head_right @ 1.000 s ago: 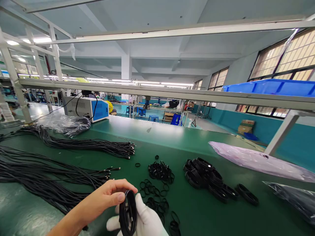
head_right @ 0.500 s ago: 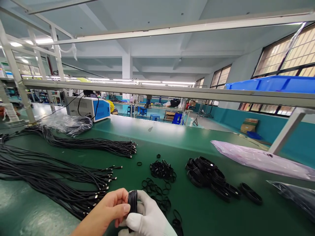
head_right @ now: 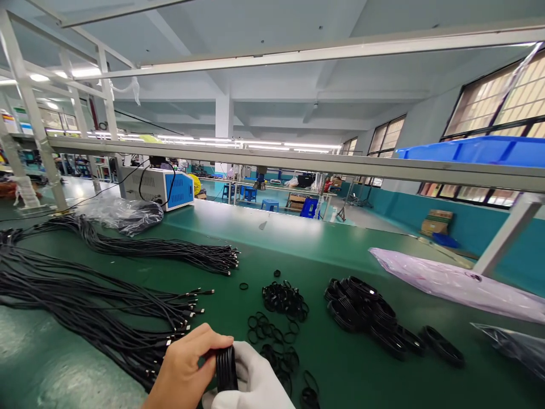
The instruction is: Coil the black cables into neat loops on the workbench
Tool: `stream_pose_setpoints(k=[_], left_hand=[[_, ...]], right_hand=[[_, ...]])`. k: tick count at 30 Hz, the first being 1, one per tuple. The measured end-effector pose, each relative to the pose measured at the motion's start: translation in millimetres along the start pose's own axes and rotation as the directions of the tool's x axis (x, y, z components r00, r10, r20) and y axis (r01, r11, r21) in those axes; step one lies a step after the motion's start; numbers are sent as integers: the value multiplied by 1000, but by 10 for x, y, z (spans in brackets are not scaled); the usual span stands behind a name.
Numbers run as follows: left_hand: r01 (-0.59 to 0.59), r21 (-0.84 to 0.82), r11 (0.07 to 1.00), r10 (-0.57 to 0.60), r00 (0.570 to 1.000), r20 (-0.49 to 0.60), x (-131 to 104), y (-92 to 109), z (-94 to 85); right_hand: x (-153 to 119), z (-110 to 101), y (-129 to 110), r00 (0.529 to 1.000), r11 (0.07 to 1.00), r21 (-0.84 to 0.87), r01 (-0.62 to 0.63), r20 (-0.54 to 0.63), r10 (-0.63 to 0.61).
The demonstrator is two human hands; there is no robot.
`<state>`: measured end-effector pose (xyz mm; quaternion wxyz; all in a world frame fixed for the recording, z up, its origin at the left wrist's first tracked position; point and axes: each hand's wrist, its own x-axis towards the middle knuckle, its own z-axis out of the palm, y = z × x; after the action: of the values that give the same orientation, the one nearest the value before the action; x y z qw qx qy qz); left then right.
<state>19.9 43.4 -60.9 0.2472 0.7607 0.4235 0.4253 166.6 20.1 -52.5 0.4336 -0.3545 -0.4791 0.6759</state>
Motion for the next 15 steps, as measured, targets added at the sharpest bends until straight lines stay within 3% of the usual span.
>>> stream_pose_setpoints(k=[5, 9, 12, 15], left_hand=[[176, -138, 975, -174, 984, 22, 102, 130, -56], [301, -276, 913, -274, 953, 132, 189, 192, -243], [313, -395, 864, -249, 946, 206, 219, 146, -371], [275, -394, 877, -153, 937, 313, 201, 75, -395]], right_hand=[[-69, 13, -20, 992, 962, 257, -97, 104, 73], [-122, -50, -57, 968, 832, 517, -200, 237, 86], [-111, -133, -31, 926, 761, 572, -305, 367, 95], [-87, -169, 26, 936, 758, 590, -278, 345, 75]])
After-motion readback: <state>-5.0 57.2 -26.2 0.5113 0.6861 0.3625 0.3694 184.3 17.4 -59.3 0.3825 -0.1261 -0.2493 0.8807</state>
